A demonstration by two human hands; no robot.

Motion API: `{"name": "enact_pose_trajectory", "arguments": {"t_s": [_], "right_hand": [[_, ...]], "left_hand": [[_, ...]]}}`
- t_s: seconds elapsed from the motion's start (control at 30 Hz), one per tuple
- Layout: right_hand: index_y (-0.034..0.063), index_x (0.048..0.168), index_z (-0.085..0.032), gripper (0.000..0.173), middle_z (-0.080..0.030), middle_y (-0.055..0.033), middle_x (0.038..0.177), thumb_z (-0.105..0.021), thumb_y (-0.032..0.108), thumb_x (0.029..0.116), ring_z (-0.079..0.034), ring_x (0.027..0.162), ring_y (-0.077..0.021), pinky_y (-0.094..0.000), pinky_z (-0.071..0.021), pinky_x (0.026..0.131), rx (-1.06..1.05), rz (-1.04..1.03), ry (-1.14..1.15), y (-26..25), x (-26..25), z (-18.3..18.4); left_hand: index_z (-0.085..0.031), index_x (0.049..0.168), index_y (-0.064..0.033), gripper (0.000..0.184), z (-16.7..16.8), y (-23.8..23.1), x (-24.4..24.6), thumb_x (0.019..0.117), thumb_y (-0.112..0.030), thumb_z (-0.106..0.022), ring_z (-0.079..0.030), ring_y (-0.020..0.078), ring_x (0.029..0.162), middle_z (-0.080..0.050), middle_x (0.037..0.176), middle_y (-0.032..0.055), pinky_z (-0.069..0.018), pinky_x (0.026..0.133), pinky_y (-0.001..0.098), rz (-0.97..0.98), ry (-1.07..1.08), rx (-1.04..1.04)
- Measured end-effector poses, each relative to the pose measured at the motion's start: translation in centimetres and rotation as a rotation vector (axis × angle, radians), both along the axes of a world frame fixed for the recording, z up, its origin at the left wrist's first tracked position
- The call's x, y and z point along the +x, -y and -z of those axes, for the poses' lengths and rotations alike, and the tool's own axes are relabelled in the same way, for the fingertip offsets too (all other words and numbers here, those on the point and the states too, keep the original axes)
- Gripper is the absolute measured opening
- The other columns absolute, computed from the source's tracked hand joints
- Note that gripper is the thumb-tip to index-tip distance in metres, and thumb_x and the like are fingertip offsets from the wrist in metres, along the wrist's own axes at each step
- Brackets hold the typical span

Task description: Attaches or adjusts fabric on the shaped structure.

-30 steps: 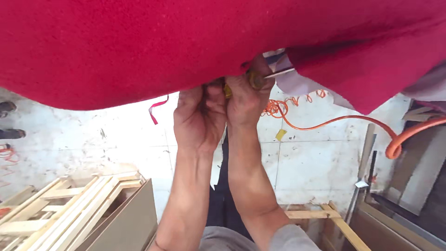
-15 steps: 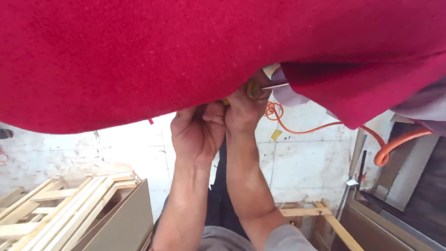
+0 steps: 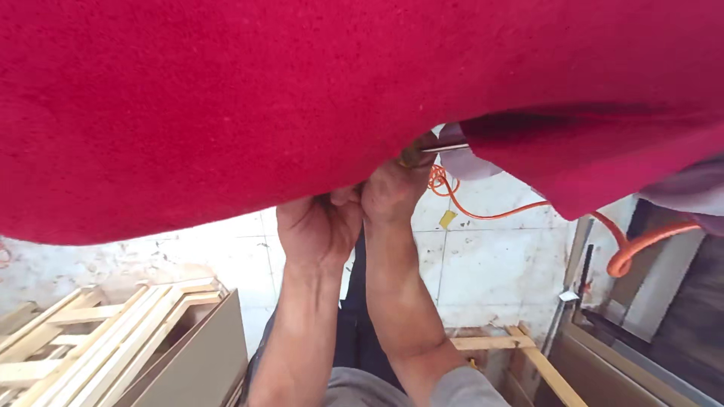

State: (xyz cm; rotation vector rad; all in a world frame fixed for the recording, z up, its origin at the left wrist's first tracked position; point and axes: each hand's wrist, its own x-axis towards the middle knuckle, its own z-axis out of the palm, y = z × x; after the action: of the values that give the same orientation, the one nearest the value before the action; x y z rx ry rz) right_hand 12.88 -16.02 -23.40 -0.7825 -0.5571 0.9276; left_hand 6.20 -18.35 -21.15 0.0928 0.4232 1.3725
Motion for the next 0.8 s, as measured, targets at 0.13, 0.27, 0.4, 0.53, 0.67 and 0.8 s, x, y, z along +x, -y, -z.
{"name": "enact_pose_trajectory", "arguments": {"t_s": [0.13,0.27,0.4,0.53,0.67,0.8], "right_hand": [[0.0110,0.090,-0.068,0.015,-0.067,0.0050,0.079,-0.068,-0.003,0.0861,-0.063,0.068,0.0004,-0.0182,-0.0556,0.060,0.030,-0.065,0.019,1.0,0.5,-0.2],[0.0174,0.087,-0.066,0.026,-0.069,0.0123,0.078,-0.069,-0.008,0.0813,-0.065,0.072,0.0060,-0.0150,-0.0569,0.066,0.002,-0.001,0.018,0.0,-0.1,-0.1],[0.0133,0.088,-0.067,0.019,-0.066,0.0077,0.077,-0.069,-0.005,0.0837,-0.063,0.068,0.0027,-0.0162,-0.0549,0.061,-0.010,-0.040,0.028,1.0,0.1,-0.3],[0.0126,0.089,-0.066,0.021,-0.067,0.0074,0.078,-0.067,-0.007,0.0830,-0.064,0.070,0.0024,-0.0168,-0.0555,0.062,0.022,-0.051,0.021,0.6,0.0,-0.4],[0.0121,0.080,-0.062,0.028,-0.065,0.0106,0.070,-0.063,-0.016,0.0765,-0.061,0.064,0.0068,-0.0135,-0.0540,0.060,-0.015,0.033,0.055,-0.4,-0.3,-0.2],[0.0091,0.086,-0.067,0.011,-0.064,0.0042,0.081,-0.066,-0.002,0.0863,-0.060,0.070,0.0005,-0.0172,-0.0519,0.061,-0.026,-0.062,0.099,1.5,0.1,0.5]], "left_hand": [[-0.066,0.077,-0.0076,0.022,-0.5,-1.0,-0.3,0.0965,-0.010,-0.056,-0.054,0.0026,0.053,-0.058,0.061,-0.0030,-0.0484,0.055,0.0170,0.073,0.022,-0.070],[-0.066,0.082,-0.0060,0.020,-1.0,-0.7,-0.6,0.0981,-0.010,-0.055,-0.056,0.0046,0.058,-0.060,0.067,-0.0013,-0.0507,0.059,0.0185,0.018,0.023,-0.070],[-0.067,0.081,-0.0054,0.019,-0.7,0.0,-0.1,0.0974,-0.011,-0.058,-0.056,0.0053,0.058,-0.060,0.066,-0.0010,-0.0498,0.058,0.0194,0.004,0.082,-0.054],[-0.066,0.076,-0.0071,0.020,-1.4,-1.3,-1.1,0.0939,-0.009,-0.058,-0.056,0.0046,0.054,-0.060,0.064,-0.0012,-0.0519,0.056,0.0189,0.060,0.025,-0.124],[-0.065,0.083,-0.0039,0.020,-1.2,-0.5,-0.6,0.0983,-0.008,-0.053,-0.058,0.0065,0.058,-0.061,0.070,0.0016,-0.0527,0.059,0.0197,-0.026,-0.030,-0.095],[-0.065,0.083,-0.0029,0.020,-1.4,-0.5,-0.6,0.0983,-0.008,-0.052,-0.057,0.0066,0.057,-0.061,0.068,0.0024,-0.0527,0.058,0.0190,-0.031,0.011,-0.124]]}}
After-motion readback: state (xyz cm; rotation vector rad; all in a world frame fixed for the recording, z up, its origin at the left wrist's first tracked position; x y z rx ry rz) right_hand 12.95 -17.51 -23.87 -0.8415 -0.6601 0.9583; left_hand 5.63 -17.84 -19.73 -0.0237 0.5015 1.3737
